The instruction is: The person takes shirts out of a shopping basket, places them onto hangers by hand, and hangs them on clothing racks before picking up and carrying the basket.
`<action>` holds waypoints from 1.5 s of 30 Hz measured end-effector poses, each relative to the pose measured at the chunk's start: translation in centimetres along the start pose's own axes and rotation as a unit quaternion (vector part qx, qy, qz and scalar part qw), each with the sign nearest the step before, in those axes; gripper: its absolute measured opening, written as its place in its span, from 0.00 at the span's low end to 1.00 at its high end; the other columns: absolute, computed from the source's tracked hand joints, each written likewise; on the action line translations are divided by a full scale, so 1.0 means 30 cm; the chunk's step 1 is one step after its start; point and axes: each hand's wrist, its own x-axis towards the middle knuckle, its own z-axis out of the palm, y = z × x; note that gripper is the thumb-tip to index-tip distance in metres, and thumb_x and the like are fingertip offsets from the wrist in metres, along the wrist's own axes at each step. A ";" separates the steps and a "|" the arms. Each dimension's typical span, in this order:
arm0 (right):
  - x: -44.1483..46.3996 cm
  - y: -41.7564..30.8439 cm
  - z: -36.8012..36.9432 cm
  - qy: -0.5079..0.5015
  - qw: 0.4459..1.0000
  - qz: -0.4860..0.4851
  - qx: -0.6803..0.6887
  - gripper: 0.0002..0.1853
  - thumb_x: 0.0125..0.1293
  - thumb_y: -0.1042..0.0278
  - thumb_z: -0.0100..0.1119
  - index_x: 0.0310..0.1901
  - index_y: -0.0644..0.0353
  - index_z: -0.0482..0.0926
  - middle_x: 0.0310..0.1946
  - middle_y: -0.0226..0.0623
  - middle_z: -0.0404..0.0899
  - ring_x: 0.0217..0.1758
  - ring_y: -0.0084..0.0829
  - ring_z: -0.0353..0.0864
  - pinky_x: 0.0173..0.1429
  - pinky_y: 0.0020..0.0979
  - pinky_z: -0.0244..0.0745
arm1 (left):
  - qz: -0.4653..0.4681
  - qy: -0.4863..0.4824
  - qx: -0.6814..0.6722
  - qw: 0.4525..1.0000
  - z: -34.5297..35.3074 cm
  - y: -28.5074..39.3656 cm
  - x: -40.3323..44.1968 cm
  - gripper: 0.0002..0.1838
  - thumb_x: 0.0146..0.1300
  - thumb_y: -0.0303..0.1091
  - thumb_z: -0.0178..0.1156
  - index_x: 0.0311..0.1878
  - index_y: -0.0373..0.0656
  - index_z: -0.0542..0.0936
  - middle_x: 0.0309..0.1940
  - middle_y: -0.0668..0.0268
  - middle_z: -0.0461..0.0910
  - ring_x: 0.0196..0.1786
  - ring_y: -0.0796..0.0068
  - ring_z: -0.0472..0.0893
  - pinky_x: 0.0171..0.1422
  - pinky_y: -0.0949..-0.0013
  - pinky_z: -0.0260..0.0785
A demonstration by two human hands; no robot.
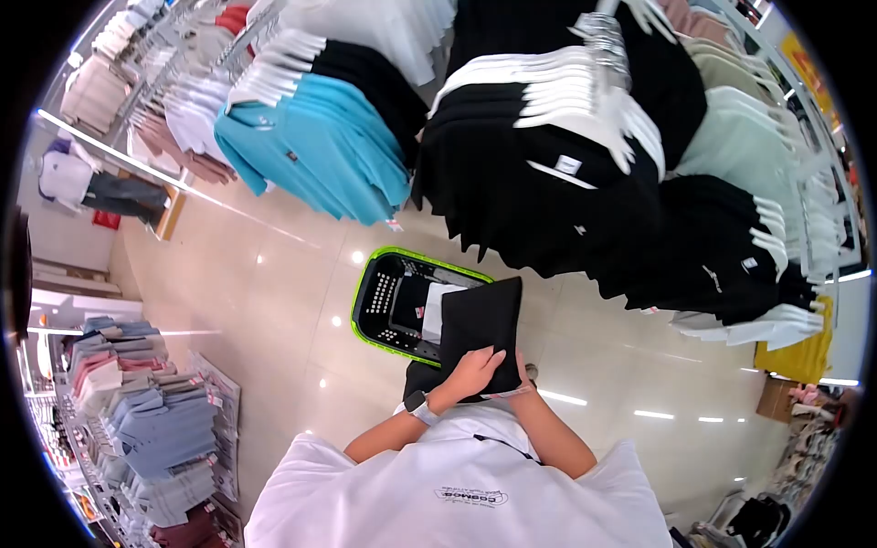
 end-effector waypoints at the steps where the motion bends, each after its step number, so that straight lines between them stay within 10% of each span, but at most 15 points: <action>1: -0.014 -0.026 -0.015 -0.048 0.998 -0.039 0.007 0.25 0.70 0.48 0.39 0.52 0.60 0.75 0.45 0.39 0.80 0.47 0.34 0.80 0.51 0.34 0.78 | 0.005 0.004 -0.003 1.000 0.037 0.036 0.009 0.19 0.67 0.40 0.52 0.28 0.31 0.71 0.25 0.44 0.73 0.31 0.44 0.75 0.33 0.54 0.65; 10: -0.503 -0.436 -0.206 -0.033 0.987 -0.118 0.100 0.22 0.59 0.55 0.48 0.48 0.63 0.76 0.44 0.39 0.81 0.48 0.38 0.80 0.56 0.38 0.75 | -0.009 -0.038 -0.131 0.991 0.375 0.352 -0.010 0.12 0.64 0.35 0.56 0.32 0.34 0.74 0.20 0.72 0.68 0.26 0.83 0.64 0.28 0.73 0.59; 12: -0.626 -0.552 -0.264 -0.133 0.971 -0.163 0.112 0.18 0.58 0.59 0.49 0.44 0.62 0.78 0.41 0.37 0.81 0.47 0.37 0.80 0.54 0.37 0.75 | -0.047 0.024 -0.186 0.981 0.394 0.417 -0.015 0.15 0.55 0.32 0.60 0.18 0.42 0.67 0.19 0.78 0.62 0.25 0.85 0.61 0.27 0.74 0.55; 14: -0.674 -0.636 -0.473 -0.282 0.926 -0.216 0.128 0.16 0.57 0.61 0.49 0.41 0.62 0.78 0.40 0.37 0.81 0.46 0.36 0.80 0.54 0.36 0.75 | -0.020 0.113 -0.250 0.961 0.417 0.507 -0.016 0.08 0.48 0.32 0.60 0.19 0.41 0.72 0.20 0.77 0.67 0.25 0.84 0.65 0.32 0.74 0.61; 17: -0.882 -0.734 -0.366 -0.008 0.925 -0.356 0.136 0.14 0.56 0.65 0.49 0.39 0.63 0.79 0.39 0.37 0.81 0.45 0.35 0.80 0.53 0.33 0.75 | 0.075 0.082 -0.261 0.959 0.400 0.318 0.050 0.09 0.47 0.30 0.54 0.24 0.31 0.76 0.23 0.71 0.75 0.27 0.82 0.70 0.34 0.76 0.64; 20: -0.961 -0.772 -0.351 0.049 0.872 -0.485 0.041 0.13 0.56 0.68 0.48 0.39 0.64 0.78 0.39 0.38 0.81 0.45 0.35 0.80 0.53 0.32 0.75 | -0.046 0.103 -0.336 0.935 0.465 0.341 0.088 0.09 0.50 0.29 0.54 0.27 0.32 0.78 0.21 0.72 0.73 0.27 0.79 0.70 0.38 0.74 0.66; 21: -0.972 -0.793 -0.367 0.013 0.884 -0.463 0.062 0.13 0.57 0.69 0.47 0.40 0.64 0.79 0.41 0.39 0.81 0.46 0.35 0.80 0.54 0.31 0.75 | -0.129 0.269 -0.322 0.899 0.542 0.399 0.102 0.09 0.53 0.31 0.55 0.31 0.33 0.78 0.20 0.74 0.70 0.25 0.81 0.68 0.33 0.76 0.63; 24: -0.996 -0.802 -0.366 0.001 0.889 -0.454 0.065 0.13 0.59 0.69 0.47 0.40 0.64 0.79 0.43 0.39 0.81 0.47 0.34 0.79 0.55 0.32 0.75 | -0.196 0.076 -0.197 0.958 0.522 0.407 0.131 0.12 0.55 0.29 0.53 0.41 0.33 0.78 0.27 0.73 0.72 0.32 0.81 0.70 0.39 0.79 0.62; 32: -0.966 -0.826 -0.408 -0.057 0.848 -0.526 -0.014 0.11 0.62 0.70 0.48 0.39 0.64 0.80 0.42 0.37 0.81 0.47 0.32 0.80 0.53 0.29 0.75 | -0.196 -0.068 -0.242 0.948 0.588 0.527 0.195 0.16 0.53 0.24 0.60 0.47 0.34 0.76 0.39 0.67 0.78 0.42 0.78 0.75 0.50 0.76 0.67; 35: -0.981 -0.839 -0.401 -0.043 0.843 -0.533 -0.063 0.11 0.61 0.70 0.47 0.39 0.64 0.79 0.41 0.37 0.81 0.45 0.31 0.80 0.51 0.29 0.76 | -0.057 -0.188 -0.104 0.975 0.593 0.581 0.215 0.29 0.46 0.23 0.63 0.56 0.35 0.71 0.40 0.66 0.75 0.44 0.75 0.74 0.52 0.73 0.66; 38: -0.981 -0.847 -0.372 -0.047 0.840 -0.535 -0.075 0.11 0.61 0.70 0.47 0.39 0.64 0.79 0.41 0.37 0.81 0.45 0.32 0.80 0.51 0.29 0.76 | -0.005 -0.235 -0.013 0.972 0.583 0.557 0.239 0.18 0.50 0.21 0.62 0.47 0.35 0.77 0.34 0.68 0.76 0.37 0.81 0.73 0.46 0.77 0.66; 45: -0.962 -0.815 -0.293 -0.047 0.876 -0.479 -0.034 0.11 0.60 0.71 0.47 0.38 0.65 0.79 0.41 0.37 0.81 0.45 0.32 0.80 0.51 0.29 0.76 | -0.074 0.075 -0.342 0.934 0.503 0.548 0.234 0.10 0.67 0.29 0.52 0.48 0.36 0.76 0.40 0.65 0.80 0.41 0.76 0.79 0.47 0.74 0.72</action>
